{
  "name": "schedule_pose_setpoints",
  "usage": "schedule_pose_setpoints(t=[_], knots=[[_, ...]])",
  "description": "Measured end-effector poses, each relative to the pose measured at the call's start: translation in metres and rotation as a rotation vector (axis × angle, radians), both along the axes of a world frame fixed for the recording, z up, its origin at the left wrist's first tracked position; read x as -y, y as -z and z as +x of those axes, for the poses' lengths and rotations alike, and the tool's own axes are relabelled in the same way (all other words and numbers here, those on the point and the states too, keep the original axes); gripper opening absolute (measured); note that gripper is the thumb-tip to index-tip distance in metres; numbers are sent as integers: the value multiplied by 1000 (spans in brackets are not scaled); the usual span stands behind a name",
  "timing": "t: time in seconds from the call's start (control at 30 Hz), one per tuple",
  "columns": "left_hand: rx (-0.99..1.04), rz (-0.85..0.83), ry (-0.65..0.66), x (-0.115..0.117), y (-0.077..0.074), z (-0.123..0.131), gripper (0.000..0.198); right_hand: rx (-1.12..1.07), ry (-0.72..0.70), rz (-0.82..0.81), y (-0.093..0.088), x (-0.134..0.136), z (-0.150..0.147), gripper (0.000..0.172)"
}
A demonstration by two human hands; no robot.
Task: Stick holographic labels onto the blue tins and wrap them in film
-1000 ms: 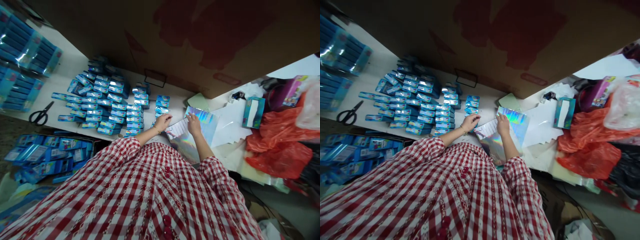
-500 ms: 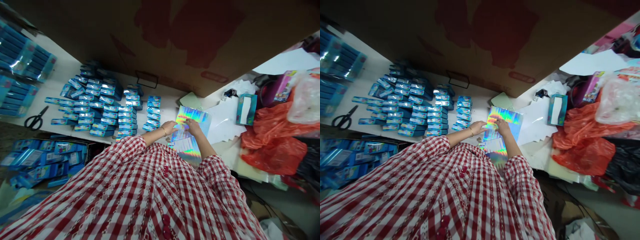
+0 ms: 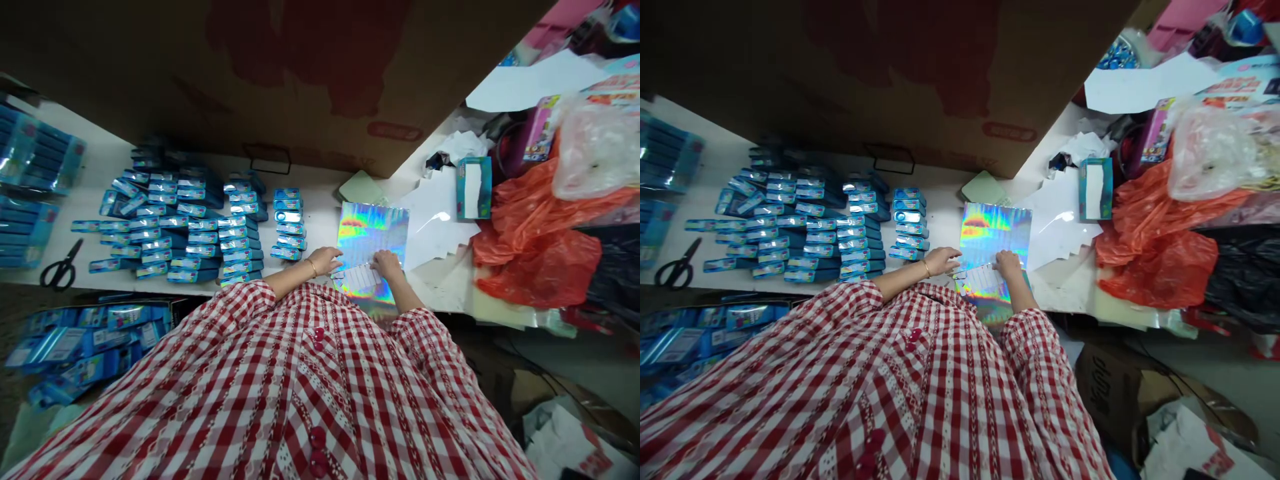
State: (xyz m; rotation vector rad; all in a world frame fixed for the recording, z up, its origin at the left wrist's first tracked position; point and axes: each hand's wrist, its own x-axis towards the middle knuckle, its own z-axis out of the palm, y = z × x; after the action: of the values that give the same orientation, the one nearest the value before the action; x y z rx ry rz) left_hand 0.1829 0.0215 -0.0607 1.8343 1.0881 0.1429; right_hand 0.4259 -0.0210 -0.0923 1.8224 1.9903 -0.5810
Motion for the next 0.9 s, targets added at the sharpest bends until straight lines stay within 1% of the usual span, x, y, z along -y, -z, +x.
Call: schedule_pose_setpoints(t=[0.07, 0.13, 0.17, 0.23, 0.27, 0.3, 0.33, 0.4, 0.47, 0.53, 0.6, 0.7, 0.8, 0.87, 0.9], knots=[[9, 58, -12, 2, -12, 11, 37, -36, -48, 6, -20, -12, -10, 17], [9, 145, -38, -1, -27, 25, 44, -103, -124, 82, -48, -28, -20, 17], [15, 177, -54, -5, -35, 31, 41, -150, -165, 146, -64, -37, -24, 19], [55, 200, -93, -15, -50, 41, 25, -240, -219, 275, -95, -54, -30, 23], [90, 200, -116, -22, -56, 43, 20, -277, -234, 332, -109, -61, -30, 25], [127, 202, -140, -29, -62, 43, 20, -307, -244, 385, -121, -66, -29, 27], [161, 208, -164, -35, -68, 42, 21, -332, -253, 436, -130, -70, -28, 28], [203, 228, -199, -45, -77, 37, 21, -366, -264, 530, -142, -72, -23, 29], [218, 238, -199, -51, -83, 31, 20, -363, -270, 594, -145, -69, -21, 29], [234, 244, -182, -53, -87, 27, 19, -336, -286, 634, -144, -64, -22, 29], [249, 251, -180, -53, -90, 24, 20, -326, -329, 684, -138, -58, -25, 29], [264, 243, -200, -54, -92, 21, 22, -360, -414, 790, -126, -55, -30, 31], [250, 227, -210, -57, -90, 16, 24, -410, -453, 882, -115, -55, -36, 29], [205, 236, -225, -59, -86, 13, 25, -443, -425, 919, -118, -54, -42, 24], [172, 245, -239, -61, -82, 11, 25, -457, -395, 924, -123, -53, -46, 22]])
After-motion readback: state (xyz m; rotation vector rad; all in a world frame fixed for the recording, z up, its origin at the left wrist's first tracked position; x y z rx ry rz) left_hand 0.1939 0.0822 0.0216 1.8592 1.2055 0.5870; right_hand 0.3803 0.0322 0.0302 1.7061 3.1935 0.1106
